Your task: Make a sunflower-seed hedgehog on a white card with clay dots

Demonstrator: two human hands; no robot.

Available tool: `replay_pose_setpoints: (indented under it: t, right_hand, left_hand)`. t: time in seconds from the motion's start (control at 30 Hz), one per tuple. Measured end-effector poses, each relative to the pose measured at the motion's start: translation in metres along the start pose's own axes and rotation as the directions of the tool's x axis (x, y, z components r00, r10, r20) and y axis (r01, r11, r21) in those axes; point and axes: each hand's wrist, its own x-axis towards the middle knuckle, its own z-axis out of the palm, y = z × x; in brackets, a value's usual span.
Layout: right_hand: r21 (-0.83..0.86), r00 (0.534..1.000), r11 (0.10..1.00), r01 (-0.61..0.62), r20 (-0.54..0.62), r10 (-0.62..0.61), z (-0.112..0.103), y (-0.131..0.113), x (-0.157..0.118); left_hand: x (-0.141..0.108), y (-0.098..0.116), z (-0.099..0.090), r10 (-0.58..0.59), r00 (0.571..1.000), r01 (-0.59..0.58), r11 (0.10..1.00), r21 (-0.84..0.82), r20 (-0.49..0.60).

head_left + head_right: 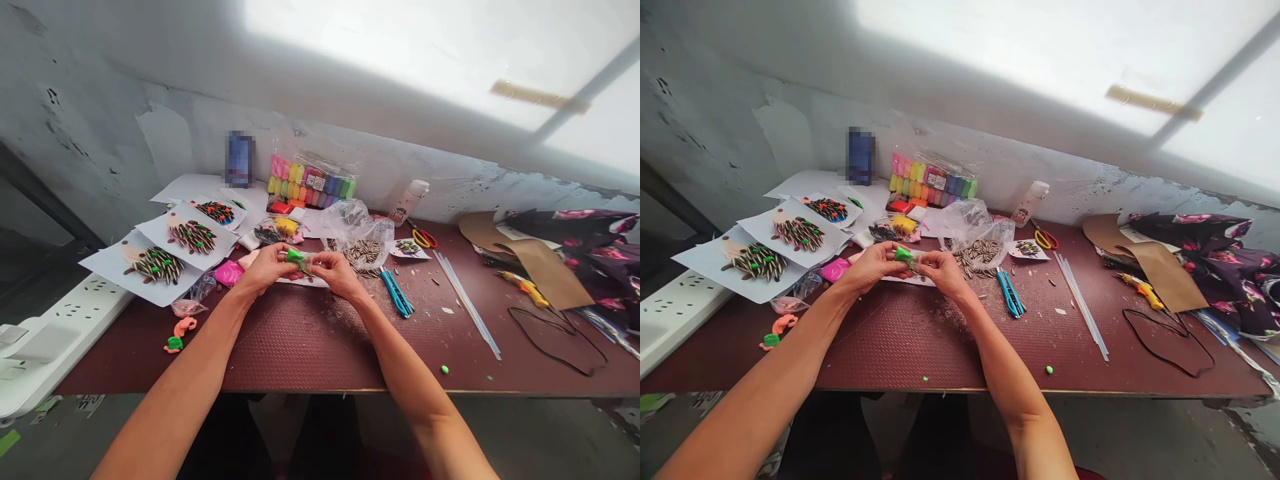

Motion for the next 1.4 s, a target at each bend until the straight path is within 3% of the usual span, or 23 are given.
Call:
replay_pose_setpoints:
  t: [0.33, 0.53, 0.63, 1.0, 1.4]
  right_hand:
    - [-0.153, 0.997, 0.987, 0.052, -0.04, -0.059, 0.0, 0.008, 0.0]
    - [-0.277, 0.98, 0.95, 0.145, -0.093, -0.177, 0.004, 0.009, -0.001]
    - [-0.261, 0.978, 0.951, 0.167, -0.08, -0.193, 0.006, 0.008, -0.002]
    - [-0.222, 0.991, 0.969, 0.104, -0.054, -0.119, 0.001, 0.005, -0.001]
    - [-0.164, 0.998, 0.985, 0.056, 0.021, -0.053, 0.004, 0.006, -0.003]
  left_hand:
    - [0.0, -0.001, 0.004, 0.059, 0.998, -0.06, 0.997, 0.058, 0.013]
    - [-0.002, 0.002, 0.005, 0.05, 0.999, -0.05, 0.997, 0.061, -0.007]
    - [-0.003, 0.003, 0.005, 0.041, 0.999, -0.042, 0.997, 0.059, 0.012]
    - [-0.004, 0.004, -0.001, -0.021, 0.985, 0.01, 0.998, 0.063, 0.17]
    - [-0.006, 0.006, 0.0, -0.003, 0.985, -0.018, 0.993, 0.118, 0.171]
